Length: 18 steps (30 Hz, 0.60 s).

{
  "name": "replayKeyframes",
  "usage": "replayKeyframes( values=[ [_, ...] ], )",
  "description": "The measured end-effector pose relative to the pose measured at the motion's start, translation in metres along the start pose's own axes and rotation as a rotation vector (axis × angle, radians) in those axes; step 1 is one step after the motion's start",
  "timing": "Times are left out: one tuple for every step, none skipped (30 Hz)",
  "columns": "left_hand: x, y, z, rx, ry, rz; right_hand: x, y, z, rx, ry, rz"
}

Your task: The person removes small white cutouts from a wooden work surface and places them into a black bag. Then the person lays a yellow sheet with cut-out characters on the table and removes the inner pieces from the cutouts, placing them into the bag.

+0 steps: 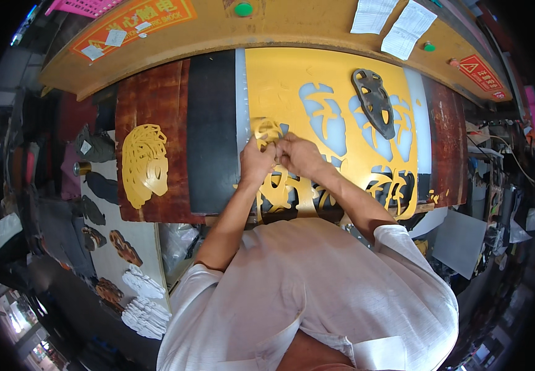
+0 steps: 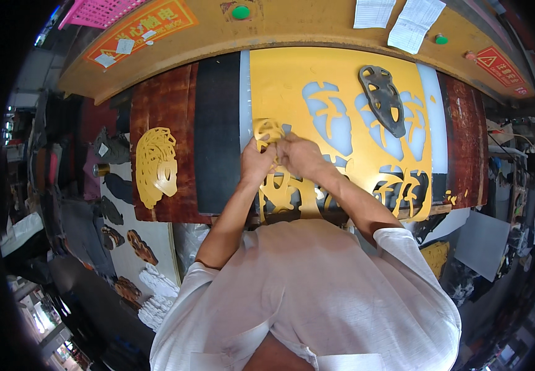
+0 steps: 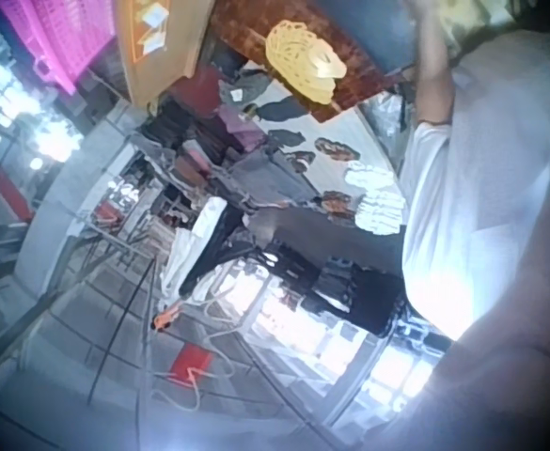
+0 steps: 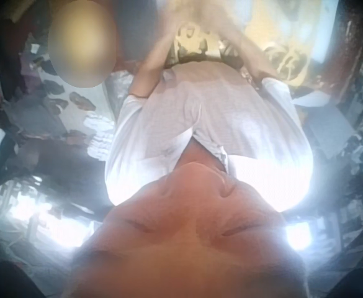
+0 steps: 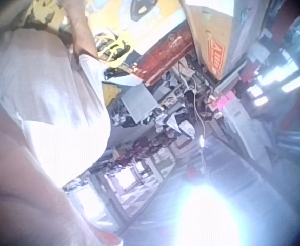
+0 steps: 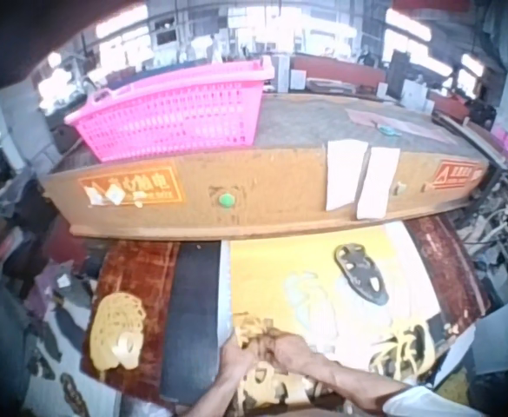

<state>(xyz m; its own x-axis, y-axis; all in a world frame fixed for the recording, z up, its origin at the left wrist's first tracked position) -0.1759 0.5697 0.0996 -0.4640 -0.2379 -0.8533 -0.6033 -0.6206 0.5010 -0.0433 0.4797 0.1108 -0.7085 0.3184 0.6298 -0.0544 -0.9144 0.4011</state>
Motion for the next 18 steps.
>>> replayKeyframes(
  values=[
    [0.0,-0.001,-0.001,-0.006,-0.048,0.002,0.001,0.001,-0.002,-0.022,0.026,0.015],
    [0.001,-0.002,-0.002,0.003,-0.085,-0.009,0.0,0.003,-0.005,0.007,0.056,-0.013],
    [0.002,-0.003,-0.002,0.006,-0.128,0.0,0.0,0.005,-0.005,-0.096,-0.005,0.012],
    [0.003,-0.003,-0.002,0.015,-0.093,-0.014,-0.001,0.007,-0.007,-0.151,-0.059,0.0],
    [0.004,-0.004,-0.002,0.03,-0.054,-0.023,-0.003,0.009,-0.008,-0.205,-0.114,0.005],
    [0.006,-0.004,-0.001,0.046,-0.024,-0.015,-0.003,0.01,-0.011,-0.207,-0.08,0.027],
    [0.007,-0.005,-0.001,0.06,0.004,-0.012,-0.003,0.011,-0.013,-0.208,-0.045,0.063],
    [0.009,-0.004,0.0,0.051,0.061,0.006,-0.003,0.013,-0.015,-0.244,-0.012,0.122],
    [0.009,-0.004,0.0,0.048,0.082,0.004,-0.004,0.013,-0.018,-0.224,0.001,0.125],
    [0.011,-0.004,0.0,0.045,0.102,0.001,-0.005,0.014,-0.02,-0.236,0.01,0.15],
    [0.012,-0.004,0.0,0.032,0.124,-0.013,-0.006,0.015,-0.021,-0.267,0.014,0.183],
    [0.013,-0.004,-0.001,0.04,0.108,-0.029,-0.007,0.014,-0.023,-0.275,0.01,0.18],
    [0.015,-0.004,-0.002,0.037,0.093,-0.058,-0.008,0.013,-0.023,-0.302,0.001,0.185],
    [0.017,-0.004,-0.003,0.039,0.076,-0.085,-0.009,0.011,-0.024,-0.279,-0.006,0.157],
    [0.018,-0.005,-0.003,0.032,-0.003,-0.132,-0.009,0.009,-0.023,-0.3,-0.01,0.162],
    [0.02,-0.006,-0.004,0.03,-0.085,-0.174,-0.01,0.007,-0.022,-0.27,-0.012,0.131],
    [0.022,-0.008,-0.005,0.032,-0.159,-0.231,-0.009,0.006,-0.019,-0.277,-0.01,0.125],
    [0.024,-0.01,-0.005,0.001,-0.238,-0.256,-0.007,0.006,-0.016,-0.267,-0.028,0.136]
  ],
)
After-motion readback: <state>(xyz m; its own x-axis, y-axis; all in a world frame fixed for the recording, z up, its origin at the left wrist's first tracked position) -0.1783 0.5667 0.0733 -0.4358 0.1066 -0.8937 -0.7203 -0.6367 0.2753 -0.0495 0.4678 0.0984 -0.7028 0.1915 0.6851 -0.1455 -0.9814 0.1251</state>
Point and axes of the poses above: each hand's wrist, its own y-axis away from the middle knuckle, its own z-axis out of the back of the hand, x = y × z, the point moved 3 cm from there along -y, towards the middle knuckle, and after that the axes turned 13 degrees about x, right-handed, at the moved point
